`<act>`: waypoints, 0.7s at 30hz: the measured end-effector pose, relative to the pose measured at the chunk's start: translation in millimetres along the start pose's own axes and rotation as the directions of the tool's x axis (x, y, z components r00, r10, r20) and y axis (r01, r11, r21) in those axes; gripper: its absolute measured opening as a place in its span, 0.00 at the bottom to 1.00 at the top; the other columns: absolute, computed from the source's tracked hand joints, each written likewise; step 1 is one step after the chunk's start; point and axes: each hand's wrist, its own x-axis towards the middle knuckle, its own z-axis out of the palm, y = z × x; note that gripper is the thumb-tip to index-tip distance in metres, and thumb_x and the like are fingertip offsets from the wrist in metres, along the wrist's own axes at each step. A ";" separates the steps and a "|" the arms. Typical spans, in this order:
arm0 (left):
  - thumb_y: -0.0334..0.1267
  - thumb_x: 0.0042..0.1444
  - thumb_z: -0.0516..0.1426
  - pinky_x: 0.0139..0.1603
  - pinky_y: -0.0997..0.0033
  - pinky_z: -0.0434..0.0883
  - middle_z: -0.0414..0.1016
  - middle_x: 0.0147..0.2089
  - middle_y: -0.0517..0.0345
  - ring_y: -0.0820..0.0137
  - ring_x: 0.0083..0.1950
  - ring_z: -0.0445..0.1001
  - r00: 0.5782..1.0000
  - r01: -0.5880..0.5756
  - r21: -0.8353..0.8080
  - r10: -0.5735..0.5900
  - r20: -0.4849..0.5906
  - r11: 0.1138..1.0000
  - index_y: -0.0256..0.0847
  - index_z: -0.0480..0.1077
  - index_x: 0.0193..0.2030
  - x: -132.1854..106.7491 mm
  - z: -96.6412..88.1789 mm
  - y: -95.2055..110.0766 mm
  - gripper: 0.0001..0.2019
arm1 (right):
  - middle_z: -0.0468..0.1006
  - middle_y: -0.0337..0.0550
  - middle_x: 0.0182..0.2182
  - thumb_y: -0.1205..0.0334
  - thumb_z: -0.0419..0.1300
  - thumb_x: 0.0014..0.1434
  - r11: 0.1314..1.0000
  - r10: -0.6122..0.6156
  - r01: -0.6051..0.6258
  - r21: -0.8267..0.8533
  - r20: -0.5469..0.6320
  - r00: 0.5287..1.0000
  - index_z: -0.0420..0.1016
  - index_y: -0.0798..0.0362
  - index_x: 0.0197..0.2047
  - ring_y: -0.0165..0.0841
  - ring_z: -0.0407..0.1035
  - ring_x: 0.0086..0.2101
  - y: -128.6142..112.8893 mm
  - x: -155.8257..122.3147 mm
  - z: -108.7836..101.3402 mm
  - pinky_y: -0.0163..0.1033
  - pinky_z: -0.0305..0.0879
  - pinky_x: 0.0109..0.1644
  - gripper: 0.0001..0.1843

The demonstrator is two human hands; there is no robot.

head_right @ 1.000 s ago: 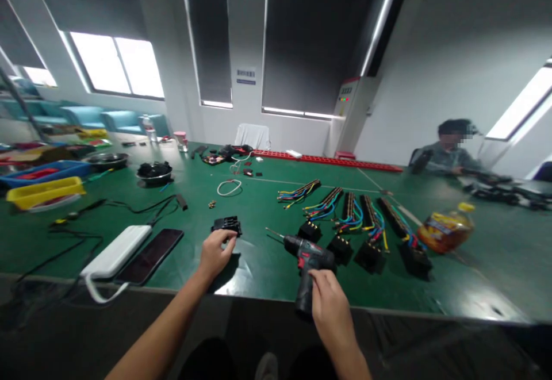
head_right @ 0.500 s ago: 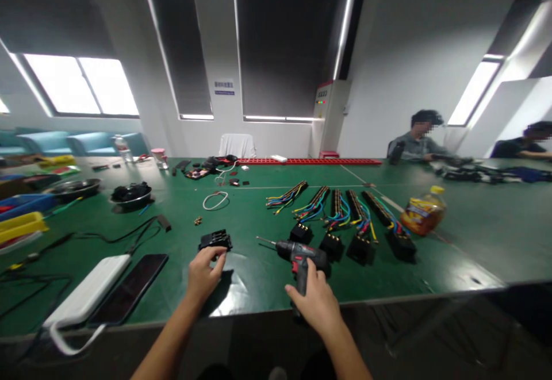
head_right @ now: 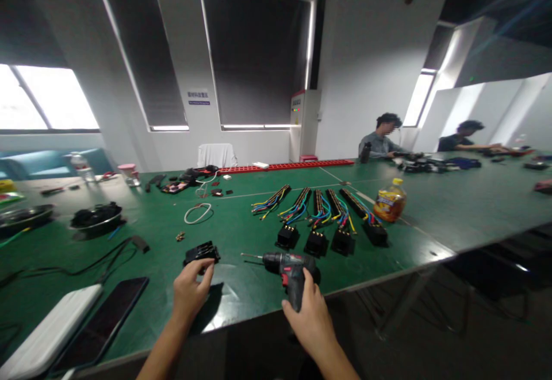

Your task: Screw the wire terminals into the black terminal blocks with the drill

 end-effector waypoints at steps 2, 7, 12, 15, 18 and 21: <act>0.41 0.60 0.55 0.41 0.61 0.73 0.80 0.39 0.55 0.61 0.39 0.77 1.000 -0.003 -0.004 0.003 -0.004 1.000 0.46 0.75 0.38 0.2 -0.3 0.5 0.08 | 0.71 0.61 0.56 0.54 0.58 0.55 1.000 0.015 -0.014 0.022 -0.034 0.999 0.50 0.59 0.69 0.50 0.69 0.55 2.8 -1.3 3.4 0.49 0.65 0.58 0.42; 0.41 0.60 0.54 0.41 0.62 0.73 0.80 0.38 0.54 0.61 0.39 0.77 1.000 0.003 -0.014 -0.003 -0.014 1.000 0.45 0.75 0.38 -0.2 -1.4 1.3 0.09 | 0.72 0.58 0.52 0.54 0.60 0.52 0.995 0.019 -0.008 0.099 -0.107 0.994 0.58 0.55 0.63 0.50 0.70 0.53 11.5 -5.5 15.3 0.50 0.65 0.57 0.37; 0.41 0.60 0.54 0.40 0.64 0.72 0.80 0.38 0.55 0.64 0.37 0.76 1.000 0.011 -0.014 -0.011 -0.013 1.000 0.44 0.76 0.39 -1.0 -0.3 1.6 0.09 | 0.75 0.49 0.44 0.49 0.67 0.45 0.859 0.157 -0.074 0.506 -0.124 0.980 0.55 0.50 0.59 0.48 0.74 0.46 18.2 -25.7 35.7 0.50 0.69 0.52 0.41; 0.41 0.60 0.54 0.40 0.65 0.72 0.80 0.38 0.55 0.64 0.37 0.76 1.000 0.007 -0.013 -0.007 -0.027 1.000 0.44 0.76 0.38 -0.5 0.6 1.8 0.09 | 0.78 0.41 0.35 0.43 0.69 0.43 0.517 0.343 -0.292 0.804 0.117 0.932 0.55 0.46 0.53 0.46 0.77 0.38 13.1 -38.6 41.1 0.49 0.72 0.41 0.39; 0.41 0.60 0.54 0.39 0.66 0.72 0.79 0.37 0.56 0.65 0.35 0.75 0.999 0.008 -0.002 -0.008 -0.041 1.000 0.44 0.76 0.38 0.2 0.7 0.6 0.10 | 0.79 0.42 0.30 0.44 0.70 0.45 0.152 0.368 -0.521 0.840 0.442 0.818 0.62 0.48 0.44 0.42 0.77 0.34 1.0 -43.2 38.0 0.44 0.71 0.36 0.30; 0.42 0.59 0.54 0.39 0.67 0.71 0.79 0.36 0.56 0.65 0.34 0.75 0.998 0.027 0.015 -0.026 -0.049 1.000 0.43 0.76 0.38 0.5 0.8 -2.2 0.10 | 0.80 0.43 0.28 0.48 0.70 0.49 0.016 0.330 -0.568 0.823 0.532 0.780 0.68 0.51 0.39 0.38 0.76 0.31 -11.7 -38.8 34.4 0.41 0.70 0.35 0.21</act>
